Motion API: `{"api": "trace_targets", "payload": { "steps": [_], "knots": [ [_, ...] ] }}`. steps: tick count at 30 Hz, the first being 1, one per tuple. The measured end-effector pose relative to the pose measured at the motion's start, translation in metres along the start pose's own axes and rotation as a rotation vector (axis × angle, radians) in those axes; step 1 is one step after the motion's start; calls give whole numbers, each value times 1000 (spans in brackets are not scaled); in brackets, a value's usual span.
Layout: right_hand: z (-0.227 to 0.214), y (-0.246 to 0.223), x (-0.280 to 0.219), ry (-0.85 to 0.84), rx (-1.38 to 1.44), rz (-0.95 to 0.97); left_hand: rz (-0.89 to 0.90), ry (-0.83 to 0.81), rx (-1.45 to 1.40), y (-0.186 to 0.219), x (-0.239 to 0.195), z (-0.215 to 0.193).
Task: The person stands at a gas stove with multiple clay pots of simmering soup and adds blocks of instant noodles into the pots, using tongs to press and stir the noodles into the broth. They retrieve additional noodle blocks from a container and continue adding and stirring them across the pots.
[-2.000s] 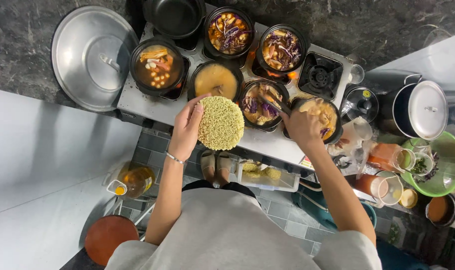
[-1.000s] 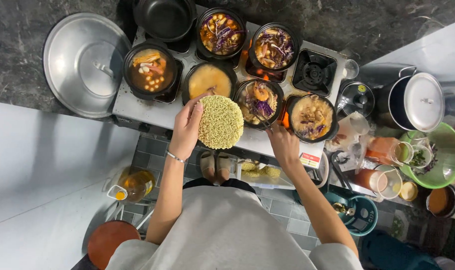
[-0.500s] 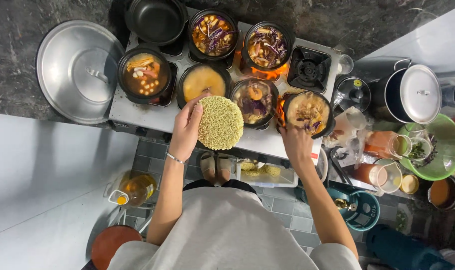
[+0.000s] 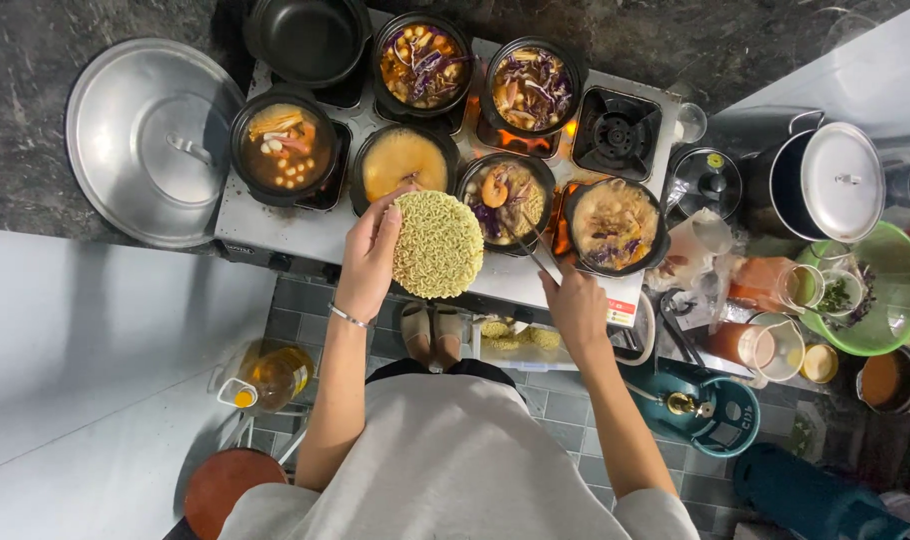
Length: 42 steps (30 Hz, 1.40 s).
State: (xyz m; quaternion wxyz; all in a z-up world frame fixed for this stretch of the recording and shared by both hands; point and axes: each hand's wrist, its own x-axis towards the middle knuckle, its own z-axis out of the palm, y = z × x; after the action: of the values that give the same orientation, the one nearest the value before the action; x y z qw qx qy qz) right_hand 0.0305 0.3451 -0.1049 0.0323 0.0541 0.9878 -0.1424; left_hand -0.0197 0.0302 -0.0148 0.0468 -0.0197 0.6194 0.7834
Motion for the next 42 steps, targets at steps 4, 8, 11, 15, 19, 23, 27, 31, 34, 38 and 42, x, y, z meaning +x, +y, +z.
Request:
{"api": "trace_targets", "payload": {
  "steps": [4,8,11,15,19,23,27,31,34,38,42],
  "knots": [
    [-27,-17,-1,13,3,37,-10,-8,8,0,1,0],
    [-15,-23,14,67,54,36,-14,13,36,-2,3,-4],
    [-8,-22,20,59,75,42,-6,71,95,-13,4,-15],
    [6,2,14,66,38,68,-25,184,94,-20,5,-39],
    [-43,-29,0,88,173,81,30,238,-25,-36,7,-60],
    [-42,-30,-5,-83,553,19,-94,285,344,-38,17,-53],
    [-62,-56,0,-446,817,158,76,253,405,-63,25,-50],
    [-72,-54,0,-623,1089,193,27,249,445,-61,23,-44],
    [-66,-53,2,-674,1021,159,-136,301,578,-59,23,-38],
    [-55,-47,7,-598,821,-15,42,245,583,-64,28,-34],
    [-28,-45,16,-262,570,-122,224,324,660,-70,49,-43]
  ]
}}
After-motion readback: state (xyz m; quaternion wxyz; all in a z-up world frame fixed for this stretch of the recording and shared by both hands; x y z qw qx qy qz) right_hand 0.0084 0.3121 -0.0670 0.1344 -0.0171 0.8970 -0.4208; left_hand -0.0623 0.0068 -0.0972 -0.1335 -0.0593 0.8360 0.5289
